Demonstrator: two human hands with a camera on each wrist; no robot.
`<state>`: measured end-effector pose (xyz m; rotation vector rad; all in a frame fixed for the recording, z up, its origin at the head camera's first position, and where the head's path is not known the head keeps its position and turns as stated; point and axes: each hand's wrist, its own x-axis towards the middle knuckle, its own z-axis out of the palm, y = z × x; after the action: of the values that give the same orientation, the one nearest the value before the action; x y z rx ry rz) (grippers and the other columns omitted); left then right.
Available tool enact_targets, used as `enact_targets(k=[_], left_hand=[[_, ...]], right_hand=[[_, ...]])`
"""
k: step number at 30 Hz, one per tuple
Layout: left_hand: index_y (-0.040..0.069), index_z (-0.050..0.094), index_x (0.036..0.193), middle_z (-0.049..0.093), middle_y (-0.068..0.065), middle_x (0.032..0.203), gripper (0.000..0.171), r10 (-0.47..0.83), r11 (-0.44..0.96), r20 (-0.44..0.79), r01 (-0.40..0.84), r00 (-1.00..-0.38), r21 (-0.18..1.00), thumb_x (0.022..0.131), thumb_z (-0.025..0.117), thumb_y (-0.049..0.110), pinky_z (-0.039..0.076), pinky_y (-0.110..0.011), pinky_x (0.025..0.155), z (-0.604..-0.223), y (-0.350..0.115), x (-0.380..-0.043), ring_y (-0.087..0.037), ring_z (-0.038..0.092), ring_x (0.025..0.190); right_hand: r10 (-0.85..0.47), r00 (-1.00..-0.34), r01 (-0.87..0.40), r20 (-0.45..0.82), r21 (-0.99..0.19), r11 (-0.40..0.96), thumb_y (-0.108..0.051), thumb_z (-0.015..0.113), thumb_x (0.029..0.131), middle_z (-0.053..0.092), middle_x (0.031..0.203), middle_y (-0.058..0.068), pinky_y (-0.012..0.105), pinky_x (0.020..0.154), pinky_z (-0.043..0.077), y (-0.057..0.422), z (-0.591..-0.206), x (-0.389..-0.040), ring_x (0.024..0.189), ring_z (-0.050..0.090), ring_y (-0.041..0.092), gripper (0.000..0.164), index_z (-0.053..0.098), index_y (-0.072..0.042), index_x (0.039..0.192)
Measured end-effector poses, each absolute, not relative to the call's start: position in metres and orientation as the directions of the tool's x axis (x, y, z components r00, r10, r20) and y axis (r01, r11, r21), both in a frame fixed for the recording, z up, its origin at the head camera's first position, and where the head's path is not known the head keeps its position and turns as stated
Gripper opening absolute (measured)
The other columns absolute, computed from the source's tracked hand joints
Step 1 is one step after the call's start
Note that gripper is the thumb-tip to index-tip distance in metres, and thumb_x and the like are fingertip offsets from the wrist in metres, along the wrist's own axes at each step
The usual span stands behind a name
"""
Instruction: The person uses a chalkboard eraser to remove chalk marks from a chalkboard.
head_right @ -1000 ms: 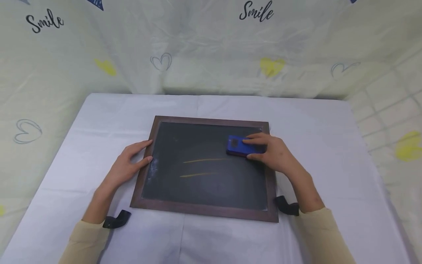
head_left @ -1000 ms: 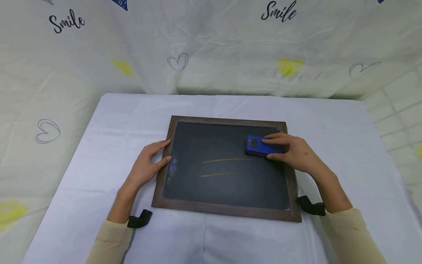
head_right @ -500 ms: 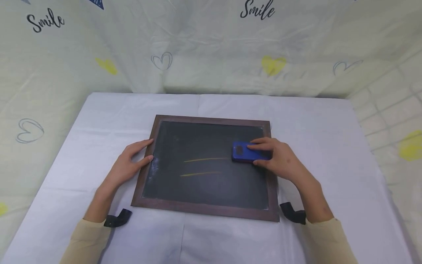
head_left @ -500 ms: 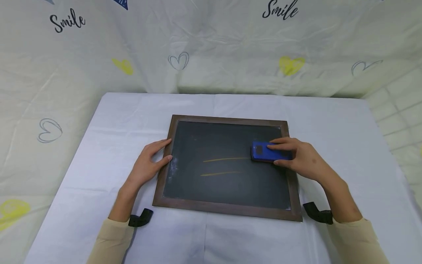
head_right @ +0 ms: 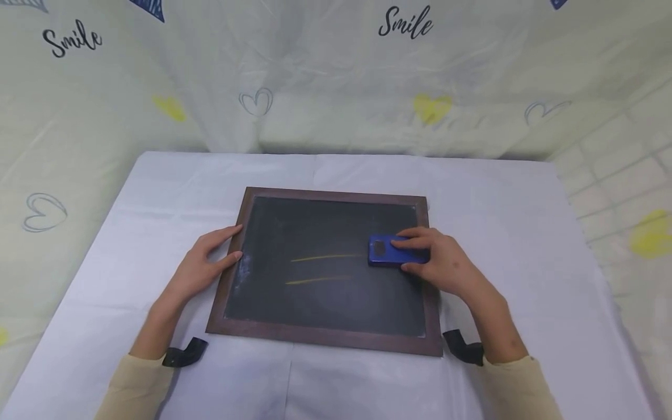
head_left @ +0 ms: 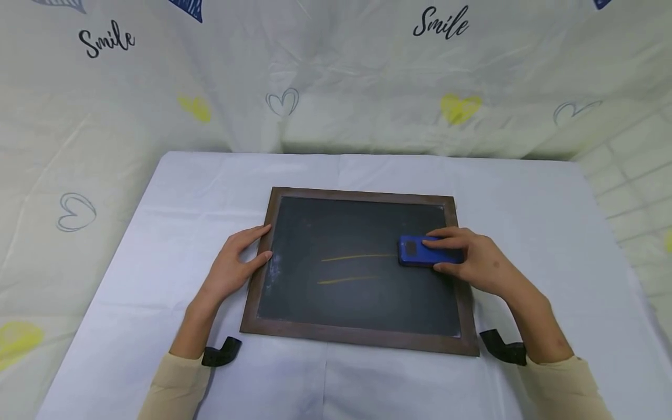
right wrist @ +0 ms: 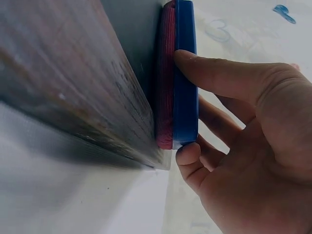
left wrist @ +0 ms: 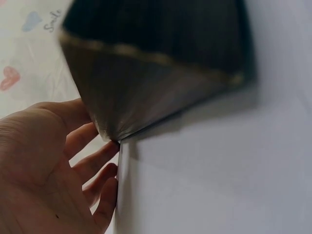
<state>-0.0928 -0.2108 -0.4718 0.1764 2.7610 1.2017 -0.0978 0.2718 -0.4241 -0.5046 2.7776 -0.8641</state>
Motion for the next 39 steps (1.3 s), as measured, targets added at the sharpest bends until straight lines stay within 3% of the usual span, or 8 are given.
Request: enact_targets(k=[39], left_hand=[[0.021,0.049,0.157,0.042,-0.013,0.165,0.06,0.159,0.669,-0.071,0.054,-0.985,0.742,0.102,0.07,0.028,0.026,-0.065,0.125,-0.474,-0.211,-0.091,-0.039,0.03,0.156]], right_hand=[[-0.423,-0.902,-0.302,-0.082,-0.581,0.756,-0.015,0.086,0.086,0.063,0.146,0.008,0.058,0.103,0.054,0.229,-0.432,-0.107,0.137,0.056,0.041,0.05,0.073,-0.016,0.134]])
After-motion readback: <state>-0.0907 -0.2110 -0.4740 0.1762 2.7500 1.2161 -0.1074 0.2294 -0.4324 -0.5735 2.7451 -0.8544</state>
